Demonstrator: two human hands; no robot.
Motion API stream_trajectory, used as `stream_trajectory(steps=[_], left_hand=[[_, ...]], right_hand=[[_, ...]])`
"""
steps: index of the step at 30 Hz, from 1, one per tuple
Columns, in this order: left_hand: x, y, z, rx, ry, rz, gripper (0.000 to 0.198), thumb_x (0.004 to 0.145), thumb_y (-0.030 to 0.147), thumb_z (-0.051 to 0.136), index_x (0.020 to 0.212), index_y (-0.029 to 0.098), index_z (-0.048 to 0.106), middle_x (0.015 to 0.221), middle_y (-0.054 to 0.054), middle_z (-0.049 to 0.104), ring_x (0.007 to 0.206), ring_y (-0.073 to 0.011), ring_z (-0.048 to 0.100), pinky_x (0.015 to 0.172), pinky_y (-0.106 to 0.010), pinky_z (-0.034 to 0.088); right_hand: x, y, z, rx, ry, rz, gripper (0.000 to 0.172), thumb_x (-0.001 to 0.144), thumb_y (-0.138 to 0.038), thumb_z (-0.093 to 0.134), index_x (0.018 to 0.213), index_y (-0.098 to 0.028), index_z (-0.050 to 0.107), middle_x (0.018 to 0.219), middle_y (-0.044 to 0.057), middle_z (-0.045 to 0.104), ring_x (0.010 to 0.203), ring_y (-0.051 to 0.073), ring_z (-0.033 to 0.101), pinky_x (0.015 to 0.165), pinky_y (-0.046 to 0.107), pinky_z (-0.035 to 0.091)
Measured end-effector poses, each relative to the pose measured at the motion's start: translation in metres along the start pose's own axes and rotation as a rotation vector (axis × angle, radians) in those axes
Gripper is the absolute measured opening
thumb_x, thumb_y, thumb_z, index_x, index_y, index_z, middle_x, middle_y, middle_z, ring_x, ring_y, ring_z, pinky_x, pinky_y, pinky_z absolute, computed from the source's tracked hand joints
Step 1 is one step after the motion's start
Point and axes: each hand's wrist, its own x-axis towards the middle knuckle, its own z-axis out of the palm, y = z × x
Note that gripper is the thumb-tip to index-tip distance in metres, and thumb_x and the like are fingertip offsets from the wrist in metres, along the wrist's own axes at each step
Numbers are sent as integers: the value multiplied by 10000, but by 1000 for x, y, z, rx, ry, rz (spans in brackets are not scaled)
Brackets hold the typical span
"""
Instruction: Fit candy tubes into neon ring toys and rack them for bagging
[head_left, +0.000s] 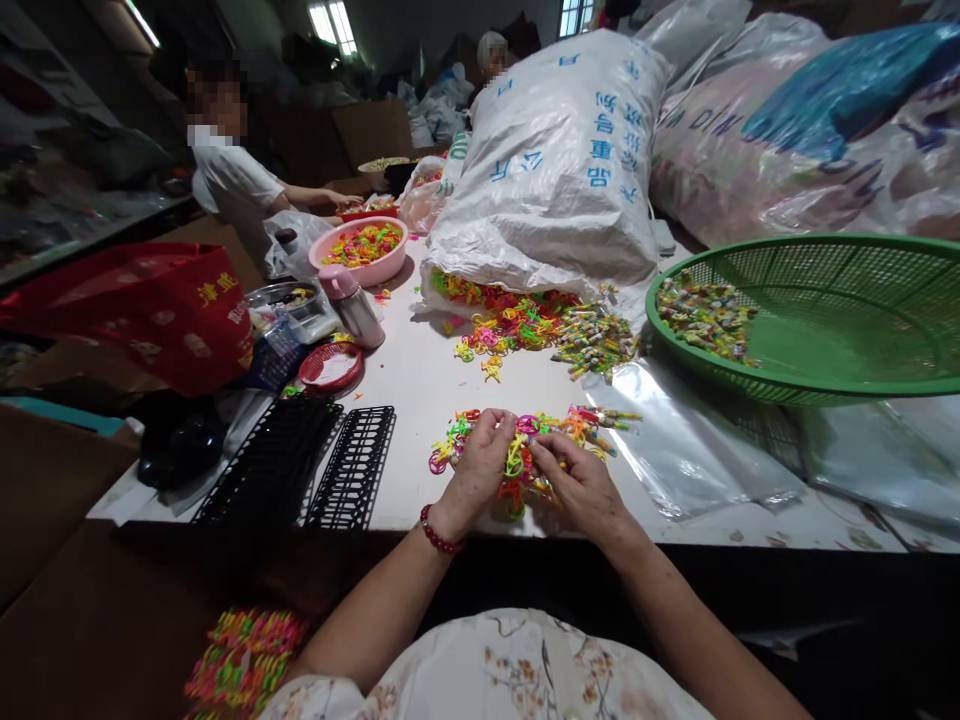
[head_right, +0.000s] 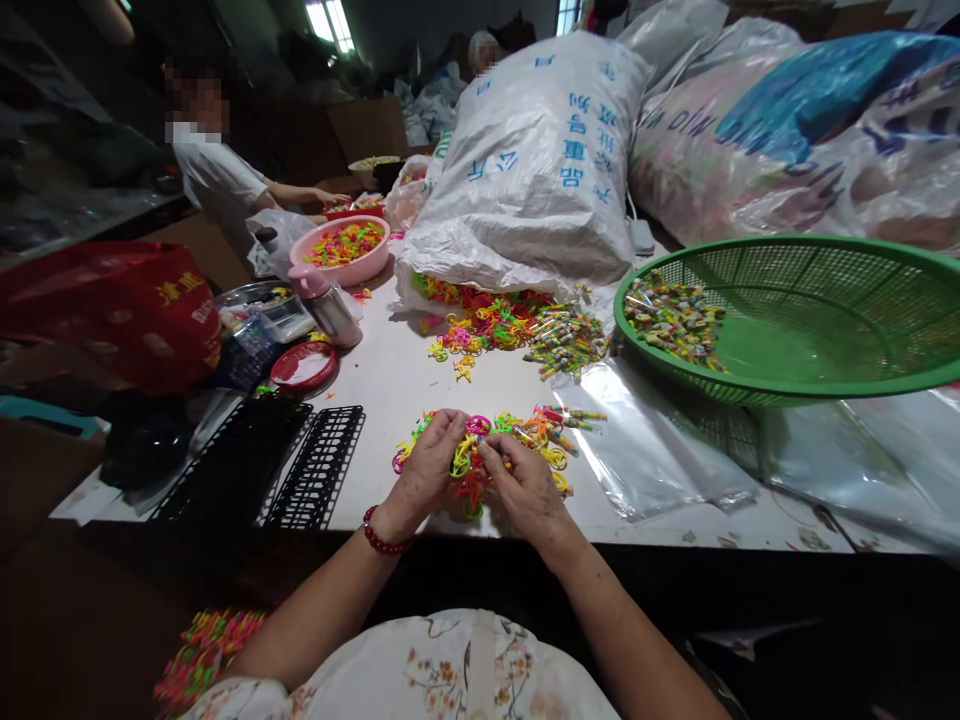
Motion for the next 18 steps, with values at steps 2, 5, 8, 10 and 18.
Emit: stream_trajectory(steps=[2, 5, 8, 10, 18], left_hand=[[0, -2, 0, 26, -5, 16, 306, 920, 517, 521, 907, 212, 534, 836, 13, 534, 775, -128, 490, 726, -232, 400], [1, -2, 0, 73, -12, 8, 302, 929, 512, 502, 919, 212, 526, 807, 17, 523, 738, -127, 470, 692, -235, 385], [1, 3, -2, 157, -40, -1, 300, 936, 504, 487, 905, 209, 529, 772, 24, 511, 708, -127, 451, 665, -238, 367], [1, 7, -3, 205, -49, 7, 302, 938, 498, 483, 891, 205, 536, 755, 25, 508, 694, -128, 446, 652, -241, 358], [5, 4, 0, 300, 9, 24, 259, 934, 437, 501, 845, 199, 550, 738, 21, 525, 686, -134, 460, 653, -252, 347]], right_hand=[[0, 1, -2, 8, -7, 5, 348, 928, -487, 505, 905, -185, 676, 718, -3, 591, 664, 139, 518, 629, 254, 402], [1, 4, -6, 43, -34, 19, 360, 912, -497, 530, 923, -183, 707, 723, 4, 614, 656, 141, 526, 621, 254, 413], [0, 5, -8, 68, -54, 20, 364, 903, -497, 549, 962, -183, 725, 749, 16, 649, 672, 152, 556, 634, 262, 440], [-1, 4, -9, 42, -57, -6, 357, 906, -491, 547, 948, -186, 730, 745, 24, 658, 676, 163, 567, 642, 276, 452], [-13, -11, -2, -302, -39, -258, 342, 980, -371, 409, 755, -204, 603, 646, 28, 564, 569, 142, 471, 582, 274, 363]])
